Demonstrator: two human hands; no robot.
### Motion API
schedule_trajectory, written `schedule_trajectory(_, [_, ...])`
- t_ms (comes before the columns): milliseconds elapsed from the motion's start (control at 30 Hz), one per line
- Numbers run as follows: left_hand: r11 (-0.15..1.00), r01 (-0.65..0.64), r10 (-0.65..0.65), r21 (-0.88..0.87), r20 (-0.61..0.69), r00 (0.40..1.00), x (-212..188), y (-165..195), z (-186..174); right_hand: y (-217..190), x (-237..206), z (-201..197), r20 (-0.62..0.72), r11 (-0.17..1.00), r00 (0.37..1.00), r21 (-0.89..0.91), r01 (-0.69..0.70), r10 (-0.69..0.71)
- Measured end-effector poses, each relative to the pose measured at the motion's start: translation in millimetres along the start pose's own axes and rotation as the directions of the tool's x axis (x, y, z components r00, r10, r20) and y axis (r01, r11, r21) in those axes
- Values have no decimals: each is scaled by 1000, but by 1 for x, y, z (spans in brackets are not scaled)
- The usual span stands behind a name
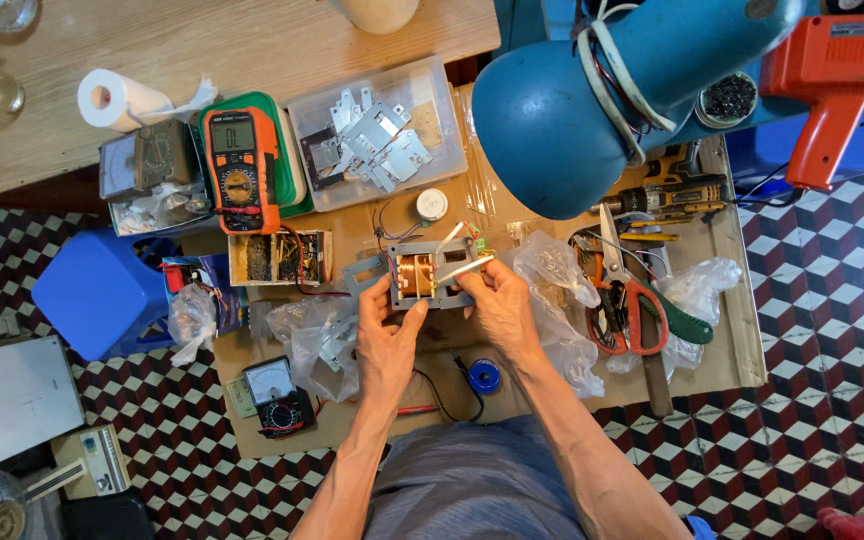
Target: The person assembles a small electromechanical device by inserting metal laminations into a core with copper windings. They repeatedly pick up laminations from a plastic bag and a container, align them with the core, and press them into place. The person also uses a multimeter to check connections and adjusts wires on the device.
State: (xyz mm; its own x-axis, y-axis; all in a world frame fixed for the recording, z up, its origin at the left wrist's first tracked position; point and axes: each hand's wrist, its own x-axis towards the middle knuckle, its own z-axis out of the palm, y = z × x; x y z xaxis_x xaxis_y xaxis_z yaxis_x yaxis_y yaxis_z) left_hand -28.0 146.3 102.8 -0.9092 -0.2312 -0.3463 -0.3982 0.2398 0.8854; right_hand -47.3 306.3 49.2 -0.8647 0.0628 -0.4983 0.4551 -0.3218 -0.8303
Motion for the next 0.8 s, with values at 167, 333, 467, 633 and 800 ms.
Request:
schedule_trajectory(167, [1000, 0, 0, -25, 6, 1000, 0, 1, -3, 0, 1, 1, 0, 999, 1000, -45, -19, 19])
schedule_trajectory(333, [1000, 21, -21, -1, 11, 1000, -2, 4, -4, -1, -1, 6, -23, 999, 1000, -43, -9, 8])
schedule_trajectory(467, [1000, 20, -20, 0, 7, 1000, -3, 5, -2, -2, -8, 8, -35, 1000, 999, -3, 18, -19])
schedule_trajectory(633, [1000, 13, -13, 28, -3, 1000, -2, 3, 1, -6, -13, 13, -55, 998, 998, 56, 13, -10])
schedule_trajectory(800, [1000, -15, 15, -27, -10, 1000, -1, 1, 2, -8, -10, 12, -47, 999, 999, 50, 3, -1])
